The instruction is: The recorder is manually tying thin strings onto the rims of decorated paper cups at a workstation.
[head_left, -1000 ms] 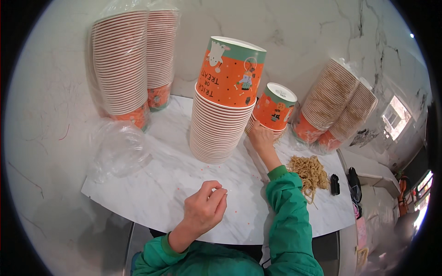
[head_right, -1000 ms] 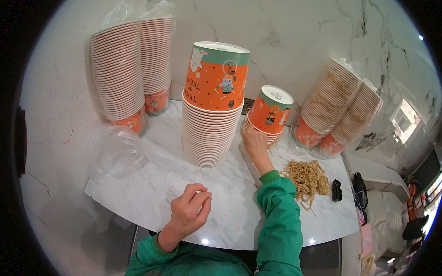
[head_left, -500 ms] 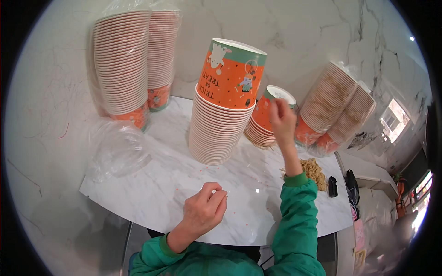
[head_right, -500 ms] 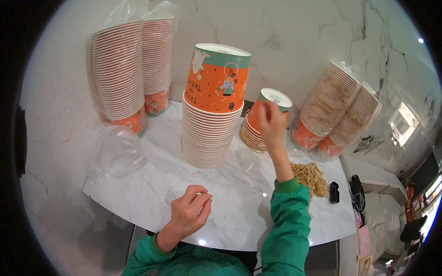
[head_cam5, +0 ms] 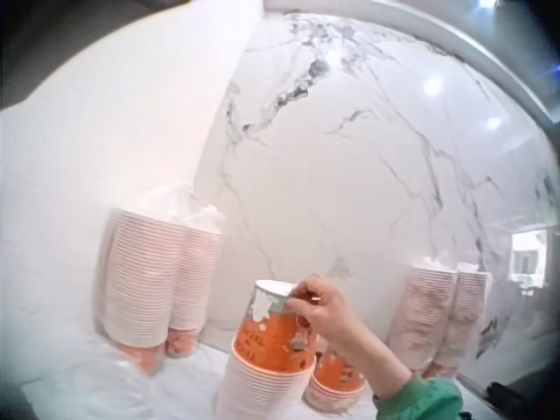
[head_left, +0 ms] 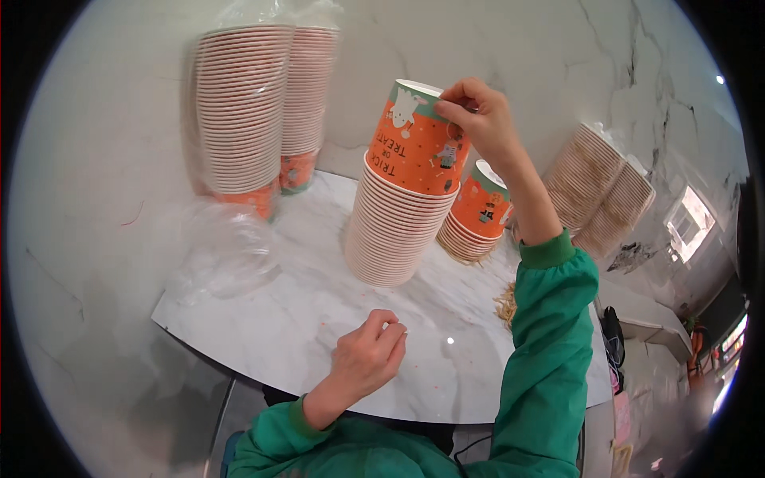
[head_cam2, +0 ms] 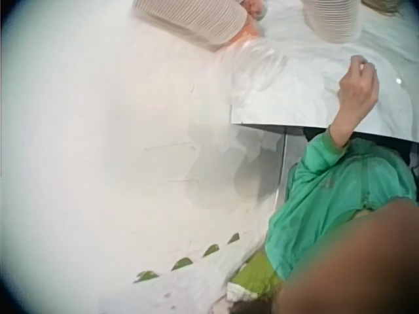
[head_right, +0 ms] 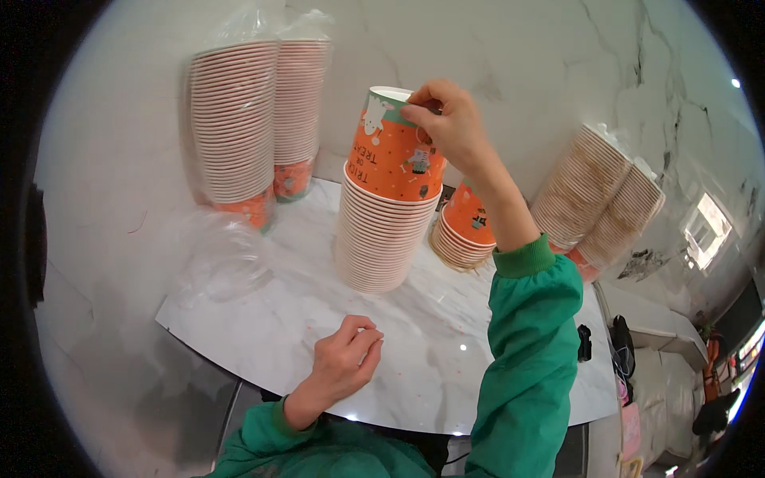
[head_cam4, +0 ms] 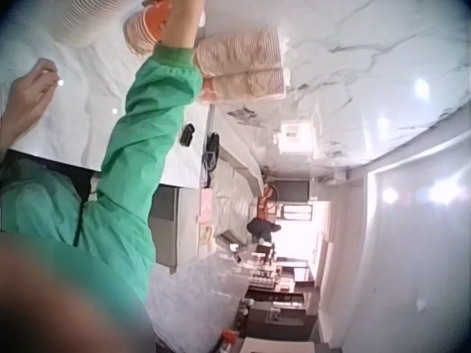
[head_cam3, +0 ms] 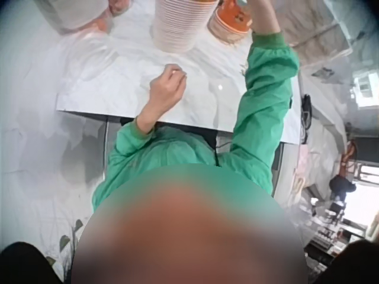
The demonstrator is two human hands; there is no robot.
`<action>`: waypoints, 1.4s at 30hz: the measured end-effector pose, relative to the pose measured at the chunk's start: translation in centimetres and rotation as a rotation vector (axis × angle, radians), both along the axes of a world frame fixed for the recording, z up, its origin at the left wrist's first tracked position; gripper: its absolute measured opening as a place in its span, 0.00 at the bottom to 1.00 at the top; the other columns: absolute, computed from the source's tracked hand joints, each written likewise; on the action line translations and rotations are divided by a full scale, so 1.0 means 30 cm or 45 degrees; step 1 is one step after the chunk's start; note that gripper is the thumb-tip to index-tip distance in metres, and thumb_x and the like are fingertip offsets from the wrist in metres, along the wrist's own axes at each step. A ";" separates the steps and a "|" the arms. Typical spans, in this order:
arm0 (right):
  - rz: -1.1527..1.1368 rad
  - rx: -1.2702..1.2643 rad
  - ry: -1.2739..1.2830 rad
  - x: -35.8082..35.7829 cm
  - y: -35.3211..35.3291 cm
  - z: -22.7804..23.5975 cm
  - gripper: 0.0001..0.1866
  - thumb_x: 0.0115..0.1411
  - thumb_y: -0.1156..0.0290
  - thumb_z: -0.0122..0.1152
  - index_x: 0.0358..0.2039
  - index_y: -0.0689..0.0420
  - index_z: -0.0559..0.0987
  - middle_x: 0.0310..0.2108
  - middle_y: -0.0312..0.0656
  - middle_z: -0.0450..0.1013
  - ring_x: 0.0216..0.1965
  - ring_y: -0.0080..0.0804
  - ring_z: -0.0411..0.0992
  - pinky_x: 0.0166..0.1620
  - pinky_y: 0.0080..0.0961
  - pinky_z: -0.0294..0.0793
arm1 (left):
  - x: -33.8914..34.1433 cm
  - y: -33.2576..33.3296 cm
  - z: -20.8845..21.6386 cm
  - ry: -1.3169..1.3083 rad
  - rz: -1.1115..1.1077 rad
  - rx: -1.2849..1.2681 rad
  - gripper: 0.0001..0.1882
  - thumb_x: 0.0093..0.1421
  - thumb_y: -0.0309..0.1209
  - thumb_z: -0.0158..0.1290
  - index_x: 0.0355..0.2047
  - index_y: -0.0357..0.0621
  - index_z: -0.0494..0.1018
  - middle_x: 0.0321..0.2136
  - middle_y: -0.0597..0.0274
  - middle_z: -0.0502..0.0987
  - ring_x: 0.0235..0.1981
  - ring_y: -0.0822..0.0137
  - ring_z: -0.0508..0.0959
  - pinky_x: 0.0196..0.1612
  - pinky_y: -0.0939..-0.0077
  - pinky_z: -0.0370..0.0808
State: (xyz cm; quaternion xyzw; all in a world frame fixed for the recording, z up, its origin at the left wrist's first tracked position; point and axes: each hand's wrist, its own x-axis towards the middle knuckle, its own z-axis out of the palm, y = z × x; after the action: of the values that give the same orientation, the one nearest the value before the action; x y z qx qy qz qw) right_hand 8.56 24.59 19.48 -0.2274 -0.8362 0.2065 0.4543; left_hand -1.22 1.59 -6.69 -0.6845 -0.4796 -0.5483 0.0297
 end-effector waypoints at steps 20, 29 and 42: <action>0.015 0.197 0.705 0.295 -0.020 0.228 0.09 0.66 0.71 0.62 0.42 0.62 0.82 0.39 0.33 0.79 0.41 0.20 0.73 0.49 0.19 0.68 | -0.014 -0.005 -0.025 -0.006 -0.001 -0.008 0.05 0.55 0.22 0.61 0.31 0.44 0.76 0.37 0.63 0.74 0.23 0.63 0.79 0.24 0.69 0.73; 0.301 -0.657 1.444 0.826 -0.066 -0.225 0.11 0.70 0.68 0.53 0.49 0.57 0.79 0.48 0.38 0.79 0.49 0.30 0.75 0.54 0.34 0.73 | 0.005 -0.004 -0.019 -0.057 -0.023 -0.026 0.06 0.54 0.21 0.61 0.33 0.44 0.78 0.37 0.62 0.76 0.22 0.66 0.79 0.25 0.72 0.74; 0.619 -1.342 1.540 0.753 -0.289 -0.837 0.19 0.68 0.73 0.50 0.55 0.70 0.74 0.55 0.55 0.75 0.57 0.44 0.74 0.62 0.44 0.73 | 0.089 -0.074 0.136 -0.309 -0.250 0.030 0.14 0.50 0.16 0.61 0.38 0.40 0.79 0.38 0.57 0.78 0.29 0.65 0.80 0.27 0.74 0.75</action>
State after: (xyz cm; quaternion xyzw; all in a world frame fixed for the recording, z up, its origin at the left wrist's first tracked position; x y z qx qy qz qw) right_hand 31.14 15.91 -5.63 -0.0734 -0.2681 0.7488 0.6017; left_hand 1.45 -0.63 -2.61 -0.6564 -0.4041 -0.6327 -0.0742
